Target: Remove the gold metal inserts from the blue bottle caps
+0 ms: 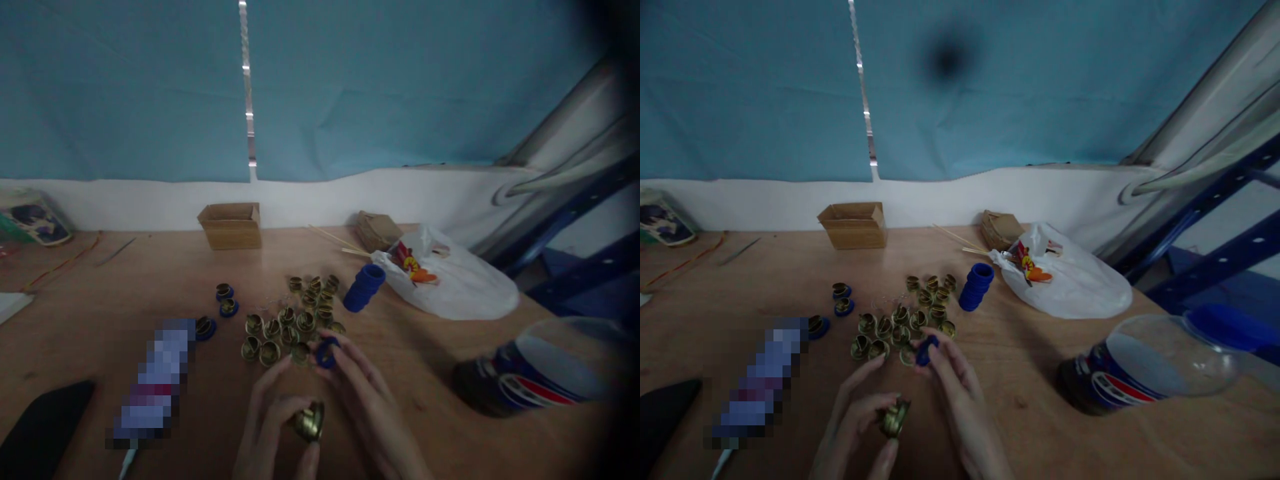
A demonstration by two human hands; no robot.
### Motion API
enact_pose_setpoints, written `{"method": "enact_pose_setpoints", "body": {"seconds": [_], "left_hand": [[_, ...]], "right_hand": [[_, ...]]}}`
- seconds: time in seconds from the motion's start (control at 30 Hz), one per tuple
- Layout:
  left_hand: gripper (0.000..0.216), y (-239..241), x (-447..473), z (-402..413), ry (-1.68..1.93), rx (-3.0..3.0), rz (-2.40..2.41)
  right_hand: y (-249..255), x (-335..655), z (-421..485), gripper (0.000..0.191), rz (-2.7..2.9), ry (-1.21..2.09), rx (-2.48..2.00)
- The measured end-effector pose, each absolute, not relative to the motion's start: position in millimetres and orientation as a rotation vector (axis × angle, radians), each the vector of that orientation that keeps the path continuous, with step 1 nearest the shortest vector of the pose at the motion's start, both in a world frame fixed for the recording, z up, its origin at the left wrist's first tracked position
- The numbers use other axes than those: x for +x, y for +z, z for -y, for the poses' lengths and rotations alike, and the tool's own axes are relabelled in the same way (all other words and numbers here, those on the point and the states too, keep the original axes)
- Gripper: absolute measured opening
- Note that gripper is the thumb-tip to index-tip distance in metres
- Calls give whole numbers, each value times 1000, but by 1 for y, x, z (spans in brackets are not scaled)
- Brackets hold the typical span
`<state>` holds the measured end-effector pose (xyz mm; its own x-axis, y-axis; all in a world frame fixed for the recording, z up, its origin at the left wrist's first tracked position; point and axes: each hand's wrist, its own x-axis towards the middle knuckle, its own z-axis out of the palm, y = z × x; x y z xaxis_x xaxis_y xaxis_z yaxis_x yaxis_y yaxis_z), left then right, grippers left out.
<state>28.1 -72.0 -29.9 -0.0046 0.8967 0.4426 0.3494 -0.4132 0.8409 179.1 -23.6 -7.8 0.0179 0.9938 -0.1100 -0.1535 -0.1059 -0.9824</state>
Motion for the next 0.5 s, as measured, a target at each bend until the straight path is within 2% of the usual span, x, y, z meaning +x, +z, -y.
{"method": "enact_pose_setpoints", "body": {"seconds": [0.1, 0.27, 0.37, 0.5], "left_hand": [[35, -37, 21, 71, 1401, 1770, -1328], [35, -48, -14, 61, 1191, 2029, -1486], [34, -57, -36, 55, 1074, 2218, -1573], [28, -70, -51, 51, 1003, 2306, -1642]], "right_hand": [[-6, 209, 15, 43, 1068, 995, -1348], [26, 263, -30, 60, 1340, 349, -1416], [47, 282, -60, 53, 1492, 154, -1517], [58, 285, -86, 45, 1739, 68, -1525]]}}
